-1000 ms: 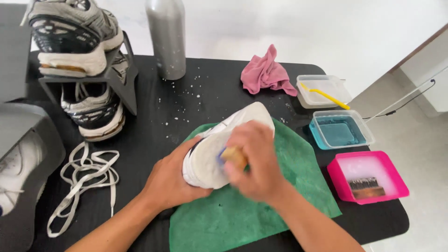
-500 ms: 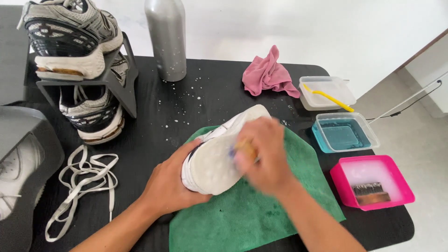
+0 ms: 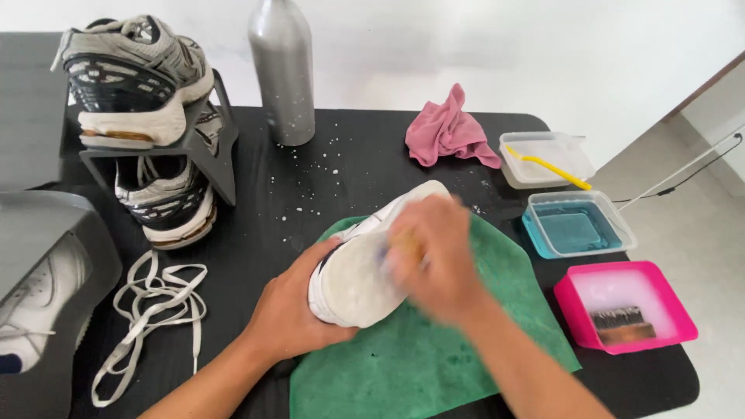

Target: The person scrubs the sole of a white sneaker using a blue-bristled brush. They hold the shoe with one hand and scrub the bottom surface with the other, occasionally rotating the shoe to reach different areas of the sole.

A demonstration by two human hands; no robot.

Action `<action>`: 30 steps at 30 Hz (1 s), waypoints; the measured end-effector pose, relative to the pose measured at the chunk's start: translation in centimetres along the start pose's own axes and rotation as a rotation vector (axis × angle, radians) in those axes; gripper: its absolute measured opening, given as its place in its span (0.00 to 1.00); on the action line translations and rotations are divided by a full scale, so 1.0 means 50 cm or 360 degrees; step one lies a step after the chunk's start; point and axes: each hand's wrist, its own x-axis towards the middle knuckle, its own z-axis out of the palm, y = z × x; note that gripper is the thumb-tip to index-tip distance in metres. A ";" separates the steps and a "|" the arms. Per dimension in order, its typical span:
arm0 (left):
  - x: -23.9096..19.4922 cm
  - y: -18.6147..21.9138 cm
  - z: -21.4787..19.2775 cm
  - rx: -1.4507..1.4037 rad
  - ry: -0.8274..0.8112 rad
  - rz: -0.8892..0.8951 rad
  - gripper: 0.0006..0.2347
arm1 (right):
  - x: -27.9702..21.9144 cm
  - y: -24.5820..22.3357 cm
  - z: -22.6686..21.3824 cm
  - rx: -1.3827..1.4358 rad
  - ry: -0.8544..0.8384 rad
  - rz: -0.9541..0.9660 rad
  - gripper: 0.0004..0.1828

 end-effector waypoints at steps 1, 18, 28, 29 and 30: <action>0.000 0.006 -0.004 -0.0015 -0.0025 -0.0083 0.48 | 0.006 -0.046 -0.001 0.0169 -0.0073 -0.0117 0.12; 0.018 -0.026 0.001 0.0032 0.0010 0.0041 0.50 | 0.004 0.049 -0.009 -0.0121 -0.0109 0.0075 0.09; 0.006 0.000 -0.003 -0.0031 -0.0019 -0.0019 0.49 | 0.005 0.135 -0.004 -0.0252 -0.0091 0.0607 0.09; 0.005 -0.001 -0.002 -0.0038 -0.0023 -0.0024 0.49 | 0.003 0.094 -0.003 -0.0254 -0.0100 0.0610 0.09; 0.003 -0.002 -0.001 -0.0013 -0.0042 -0.0028 0.50 | 0.002 0.053 -0.001 -0.0185 -0.0076 0.0351 0.09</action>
